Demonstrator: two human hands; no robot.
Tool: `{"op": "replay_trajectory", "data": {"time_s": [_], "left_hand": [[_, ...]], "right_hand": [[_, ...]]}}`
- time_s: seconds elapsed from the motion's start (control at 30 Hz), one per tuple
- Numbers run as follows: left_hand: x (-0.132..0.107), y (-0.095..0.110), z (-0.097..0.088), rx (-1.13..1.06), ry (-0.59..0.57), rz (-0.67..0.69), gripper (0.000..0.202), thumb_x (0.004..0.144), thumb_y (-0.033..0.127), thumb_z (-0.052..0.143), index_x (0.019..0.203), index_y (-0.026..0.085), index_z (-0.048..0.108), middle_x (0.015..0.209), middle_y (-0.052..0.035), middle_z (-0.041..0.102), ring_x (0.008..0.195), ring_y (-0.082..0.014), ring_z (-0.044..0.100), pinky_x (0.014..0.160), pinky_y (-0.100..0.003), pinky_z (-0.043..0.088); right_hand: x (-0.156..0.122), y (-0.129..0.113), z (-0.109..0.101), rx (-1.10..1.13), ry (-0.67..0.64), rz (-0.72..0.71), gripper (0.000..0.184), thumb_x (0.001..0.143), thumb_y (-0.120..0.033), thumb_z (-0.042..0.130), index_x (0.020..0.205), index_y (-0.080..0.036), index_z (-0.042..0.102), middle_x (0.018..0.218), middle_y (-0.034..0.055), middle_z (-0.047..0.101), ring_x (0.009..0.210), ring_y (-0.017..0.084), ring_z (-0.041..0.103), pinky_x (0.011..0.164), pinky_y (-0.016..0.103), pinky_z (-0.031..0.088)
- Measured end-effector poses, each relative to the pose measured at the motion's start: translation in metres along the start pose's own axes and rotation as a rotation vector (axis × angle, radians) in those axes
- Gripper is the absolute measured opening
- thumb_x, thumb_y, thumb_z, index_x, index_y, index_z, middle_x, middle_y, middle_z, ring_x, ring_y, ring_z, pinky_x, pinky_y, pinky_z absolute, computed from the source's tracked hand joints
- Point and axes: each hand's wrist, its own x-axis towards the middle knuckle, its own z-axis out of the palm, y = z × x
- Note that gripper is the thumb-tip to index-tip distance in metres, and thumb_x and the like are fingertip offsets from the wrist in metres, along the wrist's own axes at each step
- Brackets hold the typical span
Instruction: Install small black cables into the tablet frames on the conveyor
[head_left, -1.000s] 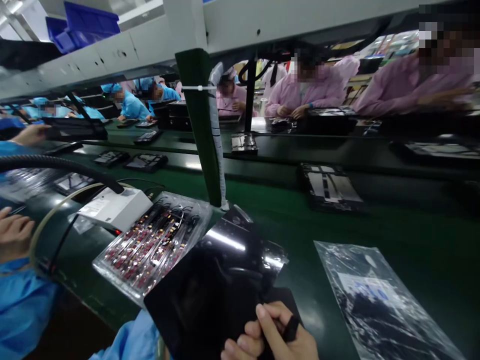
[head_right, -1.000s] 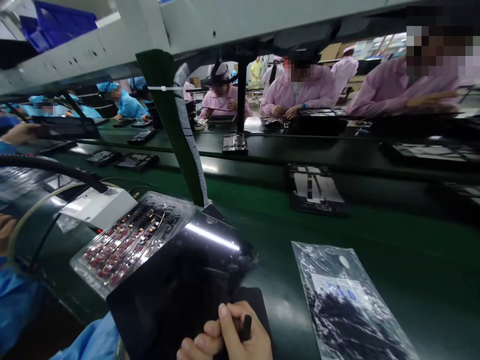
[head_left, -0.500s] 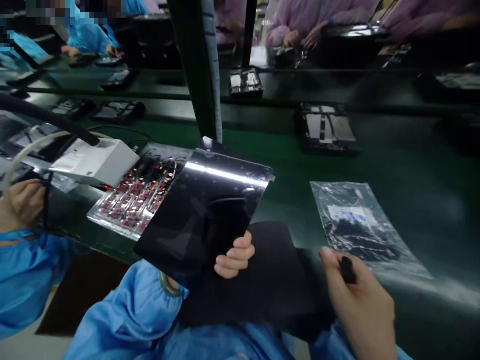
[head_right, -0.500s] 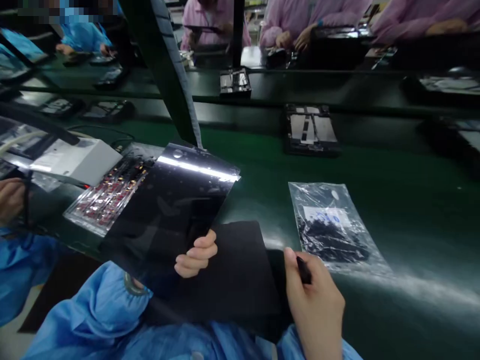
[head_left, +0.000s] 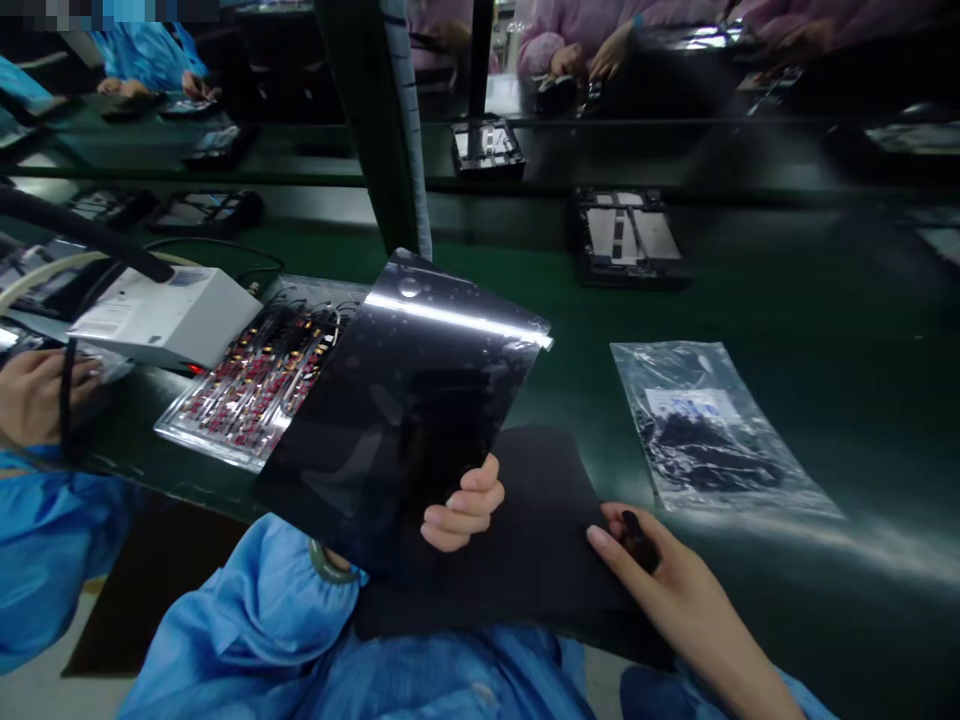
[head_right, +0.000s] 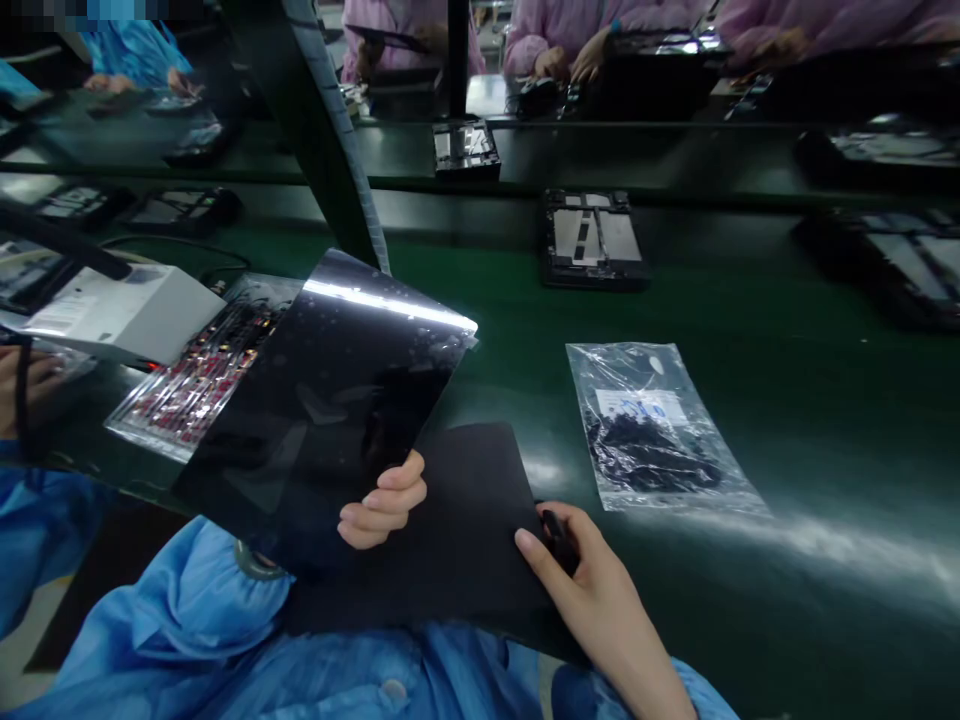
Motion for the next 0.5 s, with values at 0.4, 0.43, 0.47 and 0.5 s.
{"op": "replay_trajectory", "data": {"time_s": [0.4, 0.43, 0.47, 0.5], "left_hand": [[-0.005, 0.016, 0.009, -0.064, -0.429, -0.556, 0.042, 0.092, 0.025, 0.023, 0.060, 0.017, 0.050, 0.050, 0.0000, 0.041, 0.030, -0.0085, 0.036, 0.030, -0.019, 0.025], [-0.005, 0.015, 0.010, -0.057, -0.424, -0.555, 0.042, 0.092, 0.025, 0.023, 0.060, 0.017, 0.049, 0.050, -0.0001, 0.041, 0.030, -0.0088, 0.035, 0.030, -0.019, 0.025], [-0.006, 0.015, 0.011, -0.037, -0.405, -0.553, 0.043, 0.091, 0.026, 0.022, 0.059, 0.018, 0.049, 0.049, 0.0000, 0.040, 0.030, -0.0090, 0.034, 0.030, -0.019, 0.024], [-0.006, 0.016, 0.012, 0.019, -0.345, -0.536, 0.043, 0.091, 0.026, 0.022, 0.059, 0.018, 0.048, 0.047, 0.0002, 0.039, 0.029, -0.0090, 0.032, 0.031, -0.019, 0.023]], "right_hand": [[-0.019, -0.015, 0.008, 0.424, -0.181, 0.027, 0.058, 0.071, -0.057, 0.067, 0.116, -0.021, 0.058, 0.110, 0.0106, 0.065, 0.095, 0.027, 0.063, 0.085, 0.037, 0.050], [-0.020, -0.017, 0.008, 0.429, -0.184, 0.027, 0.059, 0.071, -0.056, 0.068, 0.117, -0.021, 0.059, 0.112, 0.0112, 0.065, 0.098, 0.028, 0.062, 0.088, 0.039, 0.049], [-0.020, -0.018, 0.009, 0.437, -0.186, 0.031, 0.059, 0.070, -0.055, 0.069, 0.117, -0.021, 0.060, 0.113, 0.0115, 0.066, 0.098, 0.029, 0.062, 0.089, 0.040, 0.049], [-0.020, -0.019, 0.010, 0.452, -0.187, 0.037, 0.059, 0.070, -0.054, 0.070, 0.117, -0.020, 0.060, 0.112, 0.0116, 0.066, 0.098, 0.029, 0.063, 0.090, 0.040, 0.048]]}}
